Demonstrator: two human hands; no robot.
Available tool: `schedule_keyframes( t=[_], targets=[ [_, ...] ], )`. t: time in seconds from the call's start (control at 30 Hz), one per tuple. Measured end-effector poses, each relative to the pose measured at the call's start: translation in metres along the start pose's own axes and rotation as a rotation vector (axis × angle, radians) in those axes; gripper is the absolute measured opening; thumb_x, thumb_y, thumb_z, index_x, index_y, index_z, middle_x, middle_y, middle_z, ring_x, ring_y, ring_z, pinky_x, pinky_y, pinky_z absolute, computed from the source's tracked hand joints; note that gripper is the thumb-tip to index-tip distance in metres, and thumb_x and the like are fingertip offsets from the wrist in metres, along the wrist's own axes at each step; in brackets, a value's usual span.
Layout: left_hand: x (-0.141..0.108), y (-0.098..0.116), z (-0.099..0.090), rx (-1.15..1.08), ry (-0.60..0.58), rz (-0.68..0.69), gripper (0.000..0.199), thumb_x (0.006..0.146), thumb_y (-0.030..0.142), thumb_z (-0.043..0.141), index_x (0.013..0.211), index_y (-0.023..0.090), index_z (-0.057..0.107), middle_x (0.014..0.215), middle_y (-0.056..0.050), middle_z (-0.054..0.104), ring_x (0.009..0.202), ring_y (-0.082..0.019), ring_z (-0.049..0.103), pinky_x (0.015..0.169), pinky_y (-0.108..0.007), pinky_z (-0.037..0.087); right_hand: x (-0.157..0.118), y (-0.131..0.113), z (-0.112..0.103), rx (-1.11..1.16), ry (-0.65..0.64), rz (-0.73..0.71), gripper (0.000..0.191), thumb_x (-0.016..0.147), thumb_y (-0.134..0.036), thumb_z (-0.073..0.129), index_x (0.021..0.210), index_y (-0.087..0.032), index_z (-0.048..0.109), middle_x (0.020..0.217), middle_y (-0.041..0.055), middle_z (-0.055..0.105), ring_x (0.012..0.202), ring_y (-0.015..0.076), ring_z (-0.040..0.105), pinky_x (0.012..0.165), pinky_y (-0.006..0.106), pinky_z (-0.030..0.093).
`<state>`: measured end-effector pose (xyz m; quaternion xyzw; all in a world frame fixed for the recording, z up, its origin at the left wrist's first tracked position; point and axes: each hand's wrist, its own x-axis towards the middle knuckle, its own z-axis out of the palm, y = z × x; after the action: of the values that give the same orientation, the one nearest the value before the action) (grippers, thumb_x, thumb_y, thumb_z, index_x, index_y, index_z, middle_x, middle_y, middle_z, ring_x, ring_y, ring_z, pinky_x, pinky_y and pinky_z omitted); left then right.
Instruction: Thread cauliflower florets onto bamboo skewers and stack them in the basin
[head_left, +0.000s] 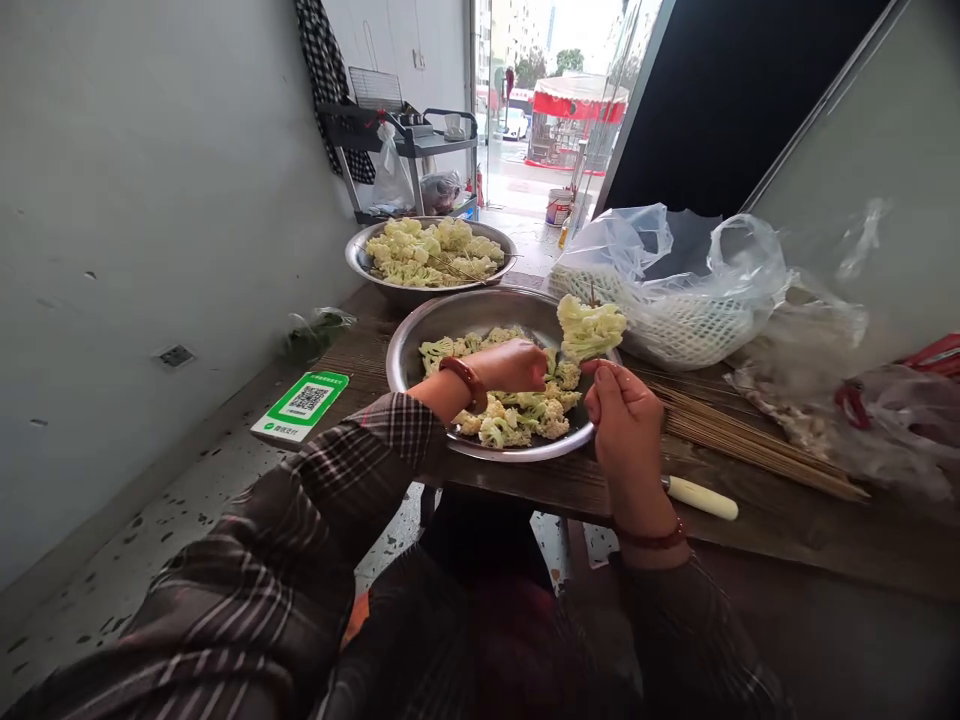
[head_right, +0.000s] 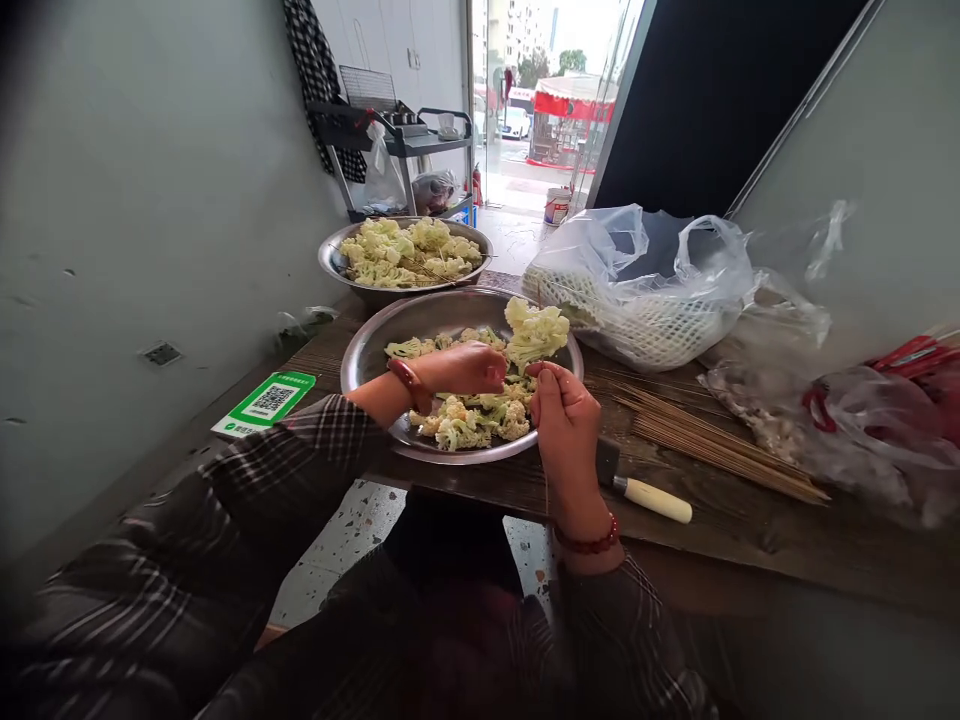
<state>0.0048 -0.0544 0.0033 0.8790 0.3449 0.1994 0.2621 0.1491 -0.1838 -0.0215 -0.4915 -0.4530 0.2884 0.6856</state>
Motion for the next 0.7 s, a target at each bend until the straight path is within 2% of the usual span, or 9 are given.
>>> schedule_keyframes(
  t=[0.07,0.13,0.2,0.3,0.47,0.57,0.7],
  targets=[
    [-0.003,0.0,0.005,0.166,-0.126,0.011,0.008,0.064,0.026,0.074,0.064,0.019,0.069,0.07,-0.003,0.068,0.069,-0.018,0.06,0.065,-0.028,0.041,0.0,0.0,-0.001,-0.004,-0.01,0.002,0.033,0.093,-0.048,0.061,0.092,-0.016,0.072,0.051,-0.0073,0.044,0.046,0.0077,0.036,0.045,0.022,0.026],
    [-0.005,0.003,0.007,0.364,-0.216,0.02,0.011,0.07,0.028,0.07,0.073,0.018,0.072,0.086,-0.007,0.072,0.082,-0.021,0.064,0.07,-0.029,0.043,0.001,0.0,-0.001,-0.007,-0.012,0.001,0.033,0.093,-0.047,0.062,0.093,-0.016,0.073,0.051,-0.0073,0.045,0.045,0.0075,0.037,0.045,0.022,0.026],
    [-0.006,0.007,0.009,0.499,-0.254,0.009,0.013,0.076,0.026,0.065,0.08,0.018,0.074,0.096,-0.01,0.073,0.09,-0.023,0.066,0.074,-0.03,0.045,0.001,0.001,-0.001,-0.003,-0.009,-0.002,0.032,0.093,-0.046,0.062,0.093,-0.016,0.073,0.05,-0.0073,0.045,0.045,0.0074,0.038,0.045,0.021,0.027],
    [-0.006,0.012,0.01,0.572,-0.266,-0.037,0.018,0.082,0.021,0.057,0.083,0.018,0.075,0.101,-0.012,0.073,0.092,-0.023,0.067,0.076,-0.03,0.047,0.002,0.002,0.0,0.005,-0.012,-0.002,0.031,0.093,-0.045,0.063,0.092,-0.016,0.073,0.05,-0.0073,0.045,0.045,0.0072,0.038,0.044,0.021,0.027],
    [-0.007,0.015,0.012,0.506,-0.229,-0.122,0.015,0.08,0.026,0.062,0.076,0.018,0.074,0.093,-0.011,0.072,0.091,-0.024,0.067,0.076,-0.03,0.047,0.003,0.003,-0.001,0.001,-0.016,-0.009,0.031,0.093,-0.046,0.062,0.091,-0.017,0.073,0.05,-0.0073,0.045,0.045,0.0076,0.038,0.044,0.021,0.028],
    [-0.005,0.012,0.013,0.373,-0.203,-0.135,0.009,0.074,0.017,0.063,0.067,0.017,0.07,0.078,-0.008,0.069,0.075,-0.019,0.062,0.067,-0.028,0.043,0.003,0.002,-0.002,-0.009,-0.021,-0.005,0.031,0.093,-0.047,0.062,0.091,-0.017,0.072,0.05,-0.0072,0.045,0.045,0.0084,0.039,0.045,0.022,0.029],
    [0.0,0.003,0.009,0.106,-0.111,-0.185,0.013,0.067,0.011,0.065,0.056,0.015,0.061,0.055,0.0,0.054,0.054,-0.011,0.044,0.053,-0.026,0.032,0.002,0.002,-0.002,-0.015,-0.012,0.007,0.032,0.093,-0.048,0.061,0.092,-0.018,0.072,0.051,-0.007,0.045,0.045,0.0092,0.039,0.045,0.022,0.03]
  ],
)
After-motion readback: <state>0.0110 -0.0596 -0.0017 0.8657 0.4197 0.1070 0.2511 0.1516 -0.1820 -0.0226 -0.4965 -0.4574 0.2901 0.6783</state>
